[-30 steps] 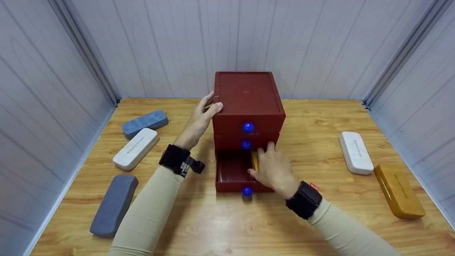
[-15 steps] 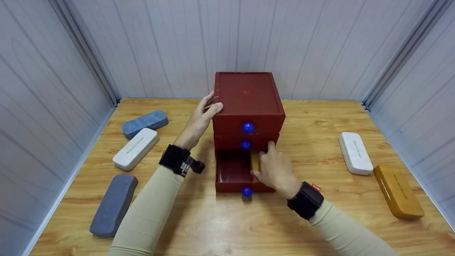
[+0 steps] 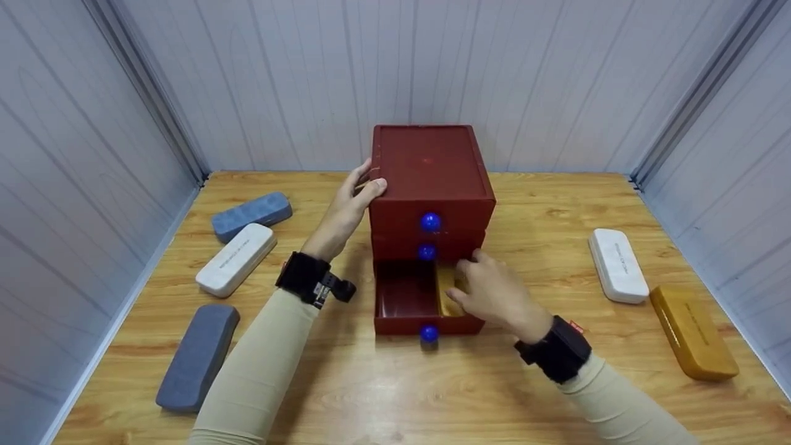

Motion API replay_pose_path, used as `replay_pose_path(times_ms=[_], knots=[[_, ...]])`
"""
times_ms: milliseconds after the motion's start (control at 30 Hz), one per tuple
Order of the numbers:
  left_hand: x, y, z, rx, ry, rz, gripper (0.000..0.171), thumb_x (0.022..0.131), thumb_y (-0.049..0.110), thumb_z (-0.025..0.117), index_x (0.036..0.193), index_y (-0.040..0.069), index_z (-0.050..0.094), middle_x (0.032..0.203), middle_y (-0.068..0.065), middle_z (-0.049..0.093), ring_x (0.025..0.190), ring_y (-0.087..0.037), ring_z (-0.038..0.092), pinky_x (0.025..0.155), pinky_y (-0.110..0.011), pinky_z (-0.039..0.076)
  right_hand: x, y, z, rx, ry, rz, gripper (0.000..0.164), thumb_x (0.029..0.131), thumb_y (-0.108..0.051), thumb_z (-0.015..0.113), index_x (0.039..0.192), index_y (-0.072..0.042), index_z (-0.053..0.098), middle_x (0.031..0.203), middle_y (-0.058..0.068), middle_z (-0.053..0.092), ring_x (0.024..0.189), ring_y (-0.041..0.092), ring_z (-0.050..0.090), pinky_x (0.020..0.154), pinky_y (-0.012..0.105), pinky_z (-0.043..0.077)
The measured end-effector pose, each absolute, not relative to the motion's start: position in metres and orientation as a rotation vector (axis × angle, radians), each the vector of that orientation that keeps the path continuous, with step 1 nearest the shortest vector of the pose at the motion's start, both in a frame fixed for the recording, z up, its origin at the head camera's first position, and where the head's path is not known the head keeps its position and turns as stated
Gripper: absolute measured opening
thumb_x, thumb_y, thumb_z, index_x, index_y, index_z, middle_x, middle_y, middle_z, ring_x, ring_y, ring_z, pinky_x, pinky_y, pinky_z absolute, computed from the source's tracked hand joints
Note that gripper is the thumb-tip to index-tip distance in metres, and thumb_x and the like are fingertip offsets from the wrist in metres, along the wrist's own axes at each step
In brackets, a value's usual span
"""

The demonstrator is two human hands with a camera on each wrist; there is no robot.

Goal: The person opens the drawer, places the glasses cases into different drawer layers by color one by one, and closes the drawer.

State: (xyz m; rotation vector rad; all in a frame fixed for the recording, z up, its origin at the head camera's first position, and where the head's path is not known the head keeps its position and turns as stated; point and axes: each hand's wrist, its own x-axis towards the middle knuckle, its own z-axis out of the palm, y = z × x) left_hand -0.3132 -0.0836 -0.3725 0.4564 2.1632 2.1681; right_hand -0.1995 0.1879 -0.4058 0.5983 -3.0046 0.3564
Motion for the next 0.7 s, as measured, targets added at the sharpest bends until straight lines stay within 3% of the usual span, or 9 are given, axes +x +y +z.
replay_pose_path(times_ms=[433,700], knots=[[-0.313,-0.085,-0.373,0.453,2.177,2.157,0.076,0.105,0.035,0.062,0.169,0.013,0.027,0.165,-0.013,0.039,0.149,-0.026,0.039,0.125,-0.041,0.033,-0.185,0.249,-0.376,0.593,-2.998,0.547,0.037,0.101,-0.035,0.074,0.125,-0.007,0.075,0.122,0.015,0.073,0.111,0.037,0.069,0.090,0.056,0.058],[-0.315,-0.084,-0.374,0.472,2.166,2.160,0.076,0.105,0.035,0.062,0.169,0.013,0.027,0.167,-0.012,0.036,0.150,-0.027,0.038,0.125,-0.042,0.032,-0.171,0.298,-0.366,0.442,-3.041,0.537,0.043,0.103,-0.037,0.071,0.134,-0.007,0.070,0.128,0.023,0.069,0.102,0.037,0.070,0.082,0.056,0.058]])
